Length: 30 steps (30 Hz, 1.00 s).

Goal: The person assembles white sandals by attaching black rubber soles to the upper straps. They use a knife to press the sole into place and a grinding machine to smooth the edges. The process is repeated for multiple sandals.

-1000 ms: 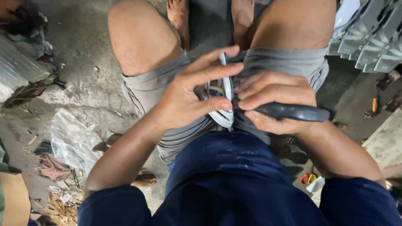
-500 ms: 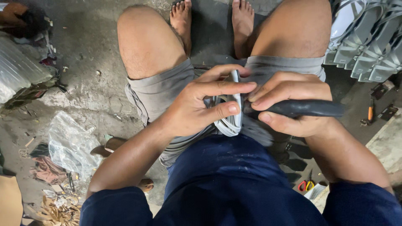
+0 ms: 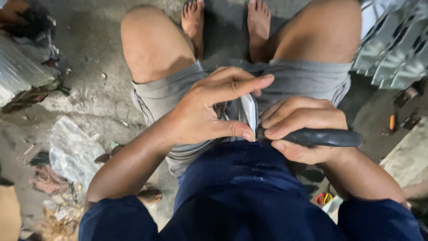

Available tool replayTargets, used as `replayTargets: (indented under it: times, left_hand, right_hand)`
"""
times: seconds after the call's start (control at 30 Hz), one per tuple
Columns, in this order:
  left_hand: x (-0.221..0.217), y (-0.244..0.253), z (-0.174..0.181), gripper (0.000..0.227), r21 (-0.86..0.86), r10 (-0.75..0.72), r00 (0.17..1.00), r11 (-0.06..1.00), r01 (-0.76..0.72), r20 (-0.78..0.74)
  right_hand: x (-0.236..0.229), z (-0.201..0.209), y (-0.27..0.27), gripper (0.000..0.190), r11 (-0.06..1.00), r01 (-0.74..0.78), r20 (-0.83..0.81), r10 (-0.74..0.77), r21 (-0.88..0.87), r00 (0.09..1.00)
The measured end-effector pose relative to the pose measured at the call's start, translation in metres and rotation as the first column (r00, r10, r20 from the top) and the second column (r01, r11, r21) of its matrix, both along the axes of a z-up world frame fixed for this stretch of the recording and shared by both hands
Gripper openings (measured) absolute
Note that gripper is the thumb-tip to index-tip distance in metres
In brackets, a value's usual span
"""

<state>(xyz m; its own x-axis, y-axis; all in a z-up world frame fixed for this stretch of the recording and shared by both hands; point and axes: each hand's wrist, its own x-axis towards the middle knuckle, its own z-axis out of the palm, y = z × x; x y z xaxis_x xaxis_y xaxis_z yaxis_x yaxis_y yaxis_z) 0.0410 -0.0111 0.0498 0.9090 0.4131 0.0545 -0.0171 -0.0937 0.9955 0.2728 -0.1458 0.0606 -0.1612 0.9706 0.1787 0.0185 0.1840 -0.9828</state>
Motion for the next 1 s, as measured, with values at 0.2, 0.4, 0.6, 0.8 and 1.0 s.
replayTargets:
  times: [0.2, 0.4, 0.6, 0.8, 1.0]
  left_hand:
    - [-0.013, -0.017, -0.034, 0.071, -0.053, -0.063, 0.996, 0.997, 0.060, -0.059]
    - [-0.016, -0.032, -0.051, 0.067, -0.062, -0.040, 0.999, 0.997, 0.040, 0.005]
    - [-0.020, -0.044, -0.055, 0.057, -0.087, -0.058, 0.998, 0.995, 0.056, -0.023]
    - [-0.019, -0.052, -0.061, 0.052, -0.110, -0.089, 0.995, 0.990, 0.085, -0.034]
    - [-0.023, -0.060, -0.062, 0.050, -0.077, -0.111, 0.990, 0.992, 0.105, -0.088]
  right_hand:
    - [-0.011, -0.030, -0.019, 0.014, 0.997, -0.026, -0.016, 0.025, -0.067, 1.000]
    - [-0.016, -0.048, -0.031, 0.012, 0.999, -0.005, -0.048, 0.003, -0.052, 0.999]
    - [-0.018, -0.052, -0.039, 0.013, 0.997, 0.009, -0.088, -0.016, -0.082, 0.996]
    - [-0.014, -0.054, -0.040, 0.014, 0.991, -0.021, -0.059, 0.013, -0.131, 0.998]
    - [-0.016, -0.058, -0.051, 0.014, 0.991, -0.029, -0.018, 0.027, -0.130, 0.999]
